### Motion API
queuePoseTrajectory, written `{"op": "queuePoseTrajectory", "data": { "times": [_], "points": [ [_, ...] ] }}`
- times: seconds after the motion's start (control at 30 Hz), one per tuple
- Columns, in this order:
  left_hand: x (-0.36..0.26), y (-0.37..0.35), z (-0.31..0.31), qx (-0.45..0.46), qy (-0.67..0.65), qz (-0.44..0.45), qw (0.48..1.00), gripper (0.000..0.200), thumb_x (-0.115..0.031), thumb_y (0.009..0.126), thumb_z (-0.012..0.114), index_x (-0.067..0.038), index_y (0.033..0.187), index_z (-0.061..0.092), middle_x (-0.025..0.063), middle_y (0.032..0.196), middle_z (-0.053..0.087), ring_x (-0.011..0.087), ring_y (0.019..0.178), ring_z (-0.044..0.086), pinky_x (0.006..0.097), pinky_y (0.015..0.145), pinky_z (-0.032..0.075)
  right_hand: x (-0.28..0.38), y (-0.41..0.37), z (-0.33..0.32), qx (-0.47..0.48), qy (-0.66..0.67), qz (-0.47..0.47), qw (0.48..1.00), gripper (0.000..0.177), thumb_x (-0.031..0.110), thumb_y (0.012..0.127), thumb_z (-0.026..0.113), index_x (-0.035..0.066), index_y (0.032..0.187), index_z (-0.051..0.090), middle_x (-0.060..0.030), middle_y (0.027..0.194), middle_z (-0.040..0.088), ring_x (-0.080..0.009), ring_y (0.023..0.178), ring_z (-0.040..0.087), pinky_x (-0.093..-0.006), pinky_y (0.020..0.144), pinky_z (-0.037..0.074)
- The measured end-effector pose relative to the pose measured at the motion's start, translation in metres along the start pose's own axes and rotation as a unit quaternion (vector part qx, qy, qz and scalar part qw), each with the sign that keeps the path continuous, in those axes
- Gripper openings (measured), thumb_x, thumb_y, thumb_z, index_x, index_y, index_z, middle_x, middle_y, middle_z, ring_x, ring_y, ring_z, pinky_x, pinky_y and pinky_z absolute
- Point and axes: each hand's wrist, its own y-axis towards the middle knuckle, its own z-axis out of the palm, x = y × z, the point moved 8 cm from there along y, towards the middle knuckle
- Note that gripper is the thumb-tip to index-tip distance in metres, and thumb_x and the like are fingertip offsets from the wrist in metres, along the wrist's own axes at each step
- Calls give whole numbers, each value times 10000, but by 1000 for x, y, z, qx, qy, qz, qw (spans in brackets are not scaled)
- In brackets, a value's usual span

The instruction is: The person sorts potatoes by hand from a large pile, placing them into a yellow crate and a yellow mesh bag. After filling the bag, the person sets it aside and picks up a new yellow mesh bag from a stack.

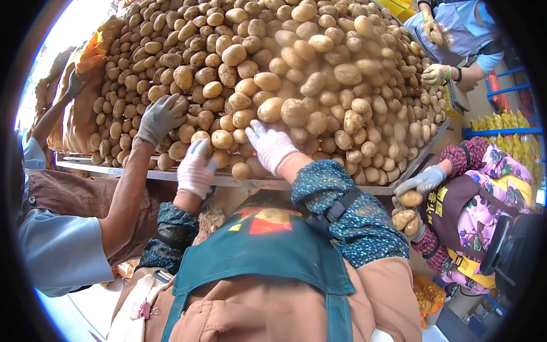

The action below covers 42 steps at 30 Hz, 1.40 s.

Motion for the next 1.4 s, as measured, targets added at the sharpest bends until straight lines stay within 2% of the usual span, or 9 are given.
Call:
{"op": "queuePoseTrajectory", "data": {
  "times": [0.2,0.5,0.6,0.77,0.97,1.1,1.23,1.33,1.4],
  "points": [
    [-6,45,57,211,147,-47,965,713,-267,817,740,-72,1428,428,216,1363,534,382,1008,662,439,844,549,-4,11,1,16,-52,3,998,616,241,881,637,99,1444,431,-157,1509,384,-317,1159,579,-424,975,488],
    [-41,11,13,229,-588,-202,749,465,-292,943,682,-18,1303,574,40,1036,675,109,821,613,284,720,521,23,-21,-30,-26,563,8,826,672,312,821,784,23,1356,496,-153,1303,555,-211,1166,563,-343,964,498],
    [-55,5,-34,50,-170,102,979,455,-308,946,662,-10,1281,587,125,1030,689,200,907,660,327,802,528,20,-32,-21,32,628,22,778,536,298,857,753,2,1263,567,-115,1114,639,-186,995,619,-326,866,539],
    [23,8,-14,77,135,-130,979,754,-410,831,749,-21,1412,467,276,1219,586,415,1076,608,441,921,515,-13,-55,26,52,778,149,608,245,196,920,684,17,1071,614,-85,915,650,-173,810,648,-330,712,565],
    [46,17,6,11,-198,-71,978,822,-307,827,780,15,1463,371,205,1324,558,306,1185,590,393,977,507,-16,-68,7,-1,769,166,617,255,176,936,654,7,1125,635,-110,992,689,-170,886,665,-296,791,551],
    [15,2,2,135,-765,-172,606,799,-165,802,780,-13,1469,369,161,1311,556,262,1192,586,377,956,538,-13,-69,0,-41,677,125,724,265,209,950,611,-12,1090,646,-109,979,697,-174,909,663,-278,808,545],
    [-36,-4,-7,239,-853,-88,456,576,-267,937,621,-13,1419,436,62,1265,573,141,1077,604,249,935,488,24,-62,-14,9,770,100,630,536,256,944,618,1,1387,457,-119,1143,642,-182,1011,629,-284,837,541],
    [-10,-4,47,208,-499,27,841,600,-339,932,602,5,1398,446,165,1302,585,283,1124,613,425,922,543,37,-67,-28,4,692,95,716,735,198,912,668,27,1520,292,-139,1195,611,-188,1106,586,-303,951,486],
    [-30,-23,62,251,-895,-252,268,493,-331,980,534,5,1341,515,160,1260,621,267,1075,627,412,886,538,42,-65,-20,5,618,124,776,909,208,832,778,61,1551,241,-161,1283,572,-188,1228,527,-321,1021,458]
  ]
}}
